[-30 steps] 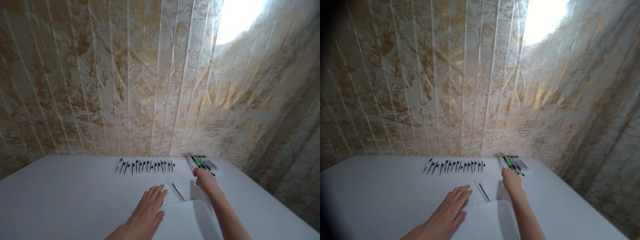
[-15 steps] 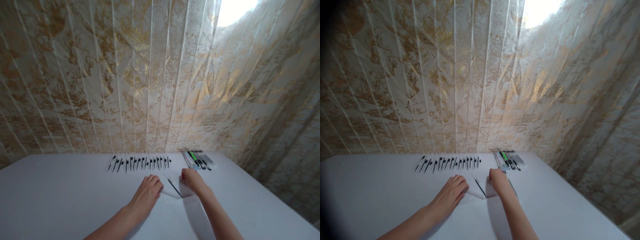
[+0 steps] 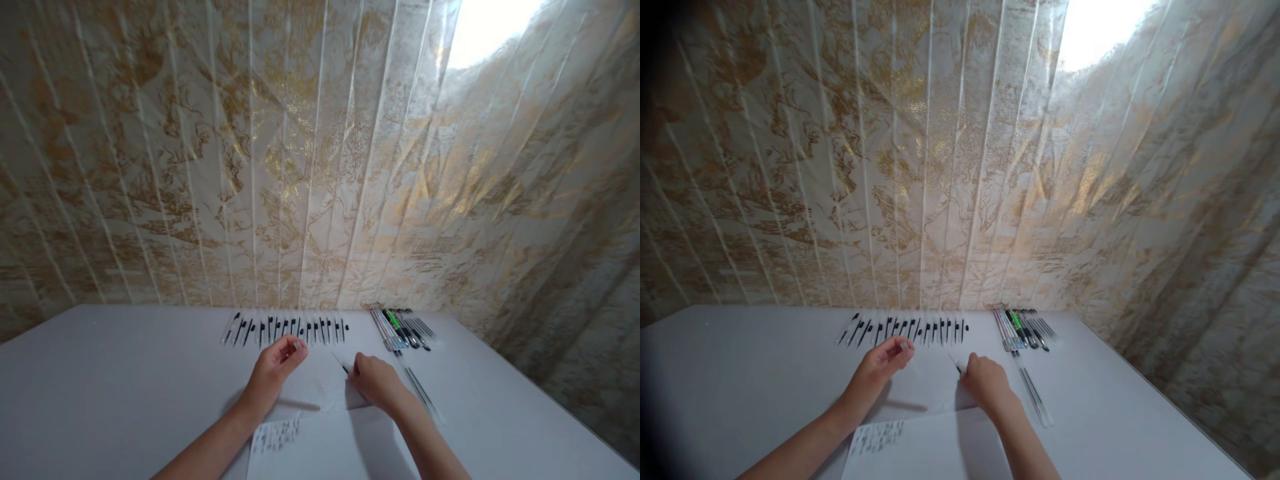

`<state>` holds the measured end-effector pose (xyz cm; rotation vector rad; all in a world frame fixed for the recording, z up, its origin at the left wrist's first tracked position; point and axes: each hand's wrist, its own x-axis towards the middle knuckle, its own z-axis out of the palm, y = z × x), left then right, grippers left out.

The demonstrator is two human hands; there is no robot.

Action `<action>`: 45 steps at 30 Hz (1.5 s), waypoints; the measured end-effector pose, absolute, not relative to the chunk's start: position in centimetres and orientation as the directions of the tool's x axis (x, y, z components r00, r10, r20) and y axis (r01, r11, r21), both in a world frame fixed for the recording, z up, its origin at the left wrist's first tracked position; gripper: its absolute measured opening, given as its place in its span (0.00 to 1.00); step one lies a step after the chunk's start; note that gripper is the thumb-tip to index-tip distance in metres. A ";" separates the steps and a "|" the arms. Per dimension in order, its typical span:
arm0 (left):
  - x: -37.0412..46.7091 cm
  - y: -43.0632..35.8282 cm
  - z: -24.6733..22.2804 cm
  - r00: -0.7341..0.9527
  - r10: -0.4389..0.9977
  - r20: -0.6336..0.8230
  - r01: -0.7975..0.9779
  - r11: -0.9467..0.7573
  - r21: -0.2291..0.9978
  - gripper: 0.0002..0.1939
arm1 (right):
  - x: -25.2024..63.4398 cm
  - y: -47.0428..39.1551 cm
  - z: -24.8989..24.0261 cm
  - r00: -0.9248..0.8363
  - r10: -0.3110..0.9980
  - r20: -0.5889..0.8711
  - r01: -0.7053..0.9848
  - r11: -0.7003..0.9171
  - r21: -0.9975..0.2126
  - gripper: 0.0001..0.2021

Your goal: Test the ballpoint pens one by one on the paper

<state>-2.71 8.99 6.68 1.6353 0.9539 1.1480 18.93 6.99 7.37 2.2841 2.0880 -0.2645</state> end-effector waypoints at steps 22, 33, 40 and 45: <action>-1.9 6.3 6.8 0.345 0.834 0.430 0.112 -0.492 0.864 0.11 | 15.0 3.3 13.9 -0.065 0.940 0.335 0.324 0.338 -0.884 0.06; -1.8 6.6 5.8 0.349 0.859 0.374 0.078 -0.425 0.902 0.13 | 14.3 4.3 11.8 -0.134 0.953 0.271 0.318 0.300 -0.899 0.05; -1.7 6.6 5.9 0.376 0.838 0.394 0.050 -0.443 0.895 0.14 | 14.3 4.7 11.4 -0.136 0.977 0.165 0.131 0.182 -0.974 0.09; -2.0 6.9 5.4 0.248 0.886 0.392 0.025 -0.410 0.912 0.15 | 15.8 7.1 8.4 0.076 0.995 -0.063 -0.656 0.002 -0.755 0.12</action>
